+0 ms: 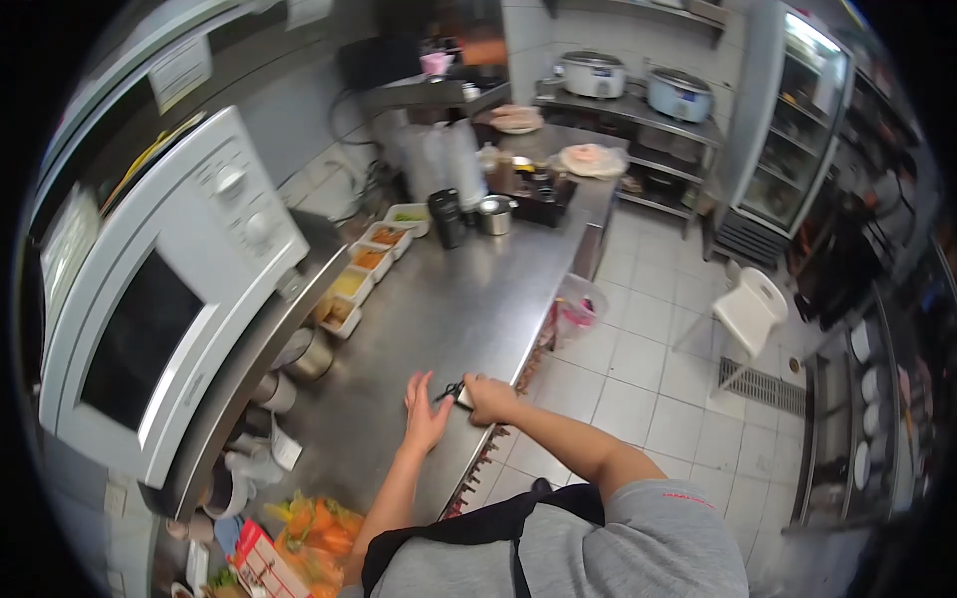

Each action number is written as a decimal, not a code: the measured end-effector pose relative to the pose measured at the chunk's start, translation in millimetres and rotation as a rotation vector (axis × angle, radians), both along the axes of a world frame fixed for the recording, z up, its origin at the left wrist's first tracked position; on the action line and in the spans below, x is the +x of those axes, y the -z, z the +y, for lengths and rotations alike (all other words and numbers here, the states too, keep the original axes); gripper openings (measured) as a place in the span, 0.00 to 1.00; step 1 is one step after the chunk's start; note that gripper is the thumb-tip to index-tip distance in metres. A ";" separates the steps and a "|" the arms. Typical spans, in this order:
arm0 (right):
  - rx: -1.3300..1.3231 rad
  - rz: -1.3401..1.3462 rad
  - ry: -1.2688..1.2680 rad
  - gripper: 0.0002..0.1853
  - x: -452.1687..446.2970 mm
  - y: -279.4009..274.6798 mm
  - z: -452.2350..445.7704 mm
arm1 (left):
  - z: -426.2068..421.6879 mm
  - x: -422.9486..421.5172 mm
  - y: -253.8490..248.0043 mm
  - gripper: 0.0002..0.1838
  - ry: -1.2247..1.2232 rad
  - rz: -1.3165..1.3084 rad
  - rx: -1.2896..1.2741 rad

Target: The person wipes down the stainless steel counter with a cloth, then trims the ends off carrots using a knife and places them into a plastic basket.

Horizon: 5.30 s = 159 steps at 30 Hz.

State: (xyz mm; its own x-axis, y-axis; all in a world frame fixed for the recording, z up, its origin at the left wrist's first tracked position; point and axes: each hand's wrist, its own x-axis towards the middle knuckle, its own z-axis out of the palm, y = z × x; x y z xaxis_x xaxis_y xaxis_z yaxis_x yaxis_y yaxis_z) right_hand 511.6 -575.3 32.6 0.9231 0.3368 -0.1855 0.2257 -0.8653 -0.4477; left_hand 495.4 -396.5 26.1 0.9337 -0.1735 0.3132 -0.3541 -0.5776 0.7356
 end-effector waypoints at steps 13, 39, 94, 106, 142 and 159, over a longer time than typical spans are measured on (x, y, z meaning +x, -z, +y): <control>0.564 0.151 0.300 0.37 -51.8 16.6 -224.6 | -226.6 20.3 18.6 0.17 0.485 0.954 -0.404; 1.851 0.888 0.715 0.23 216.4 47.8 -587.8 | -590.4 292.1 28.2 0.36 0.726 0.545 0.049; 1.632 0.923 0.485 0.36 671.9 308.0 -717.7 | -698.0 606.8 69.9 0.33 0.215 0.112 0.579; 0.992 -0.065 1.126 0.35 614.7 317.2 -678.2 | -694.6 608.7 56.2 0.35 0.176 0.220 0.506; 0.790 -0.409 -0.241 0.11 578.0 -57.7 -576.1 | -532.1 -5.3 156.6 0.25 -0.676 0.764 0.033; 0.096 -0.457 -1.289 0.23 342.3 -6.9 -277.7 | -468.8 -122.2 160.7 0.19 -1.007 0.611 -0.301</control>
State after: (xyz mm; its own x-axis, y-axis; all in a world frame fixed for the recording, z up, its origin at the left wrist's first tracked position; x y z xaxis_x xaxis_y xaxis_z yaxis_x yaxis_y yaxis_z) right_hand 853.9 -853.0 39.5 -0.0789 0.9896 0.1203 0.9819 0.0981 -0.1623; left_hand 373.2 -865.3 -134.5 0.6166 0.7180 -0.3228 0.6065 -0.1719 0.7763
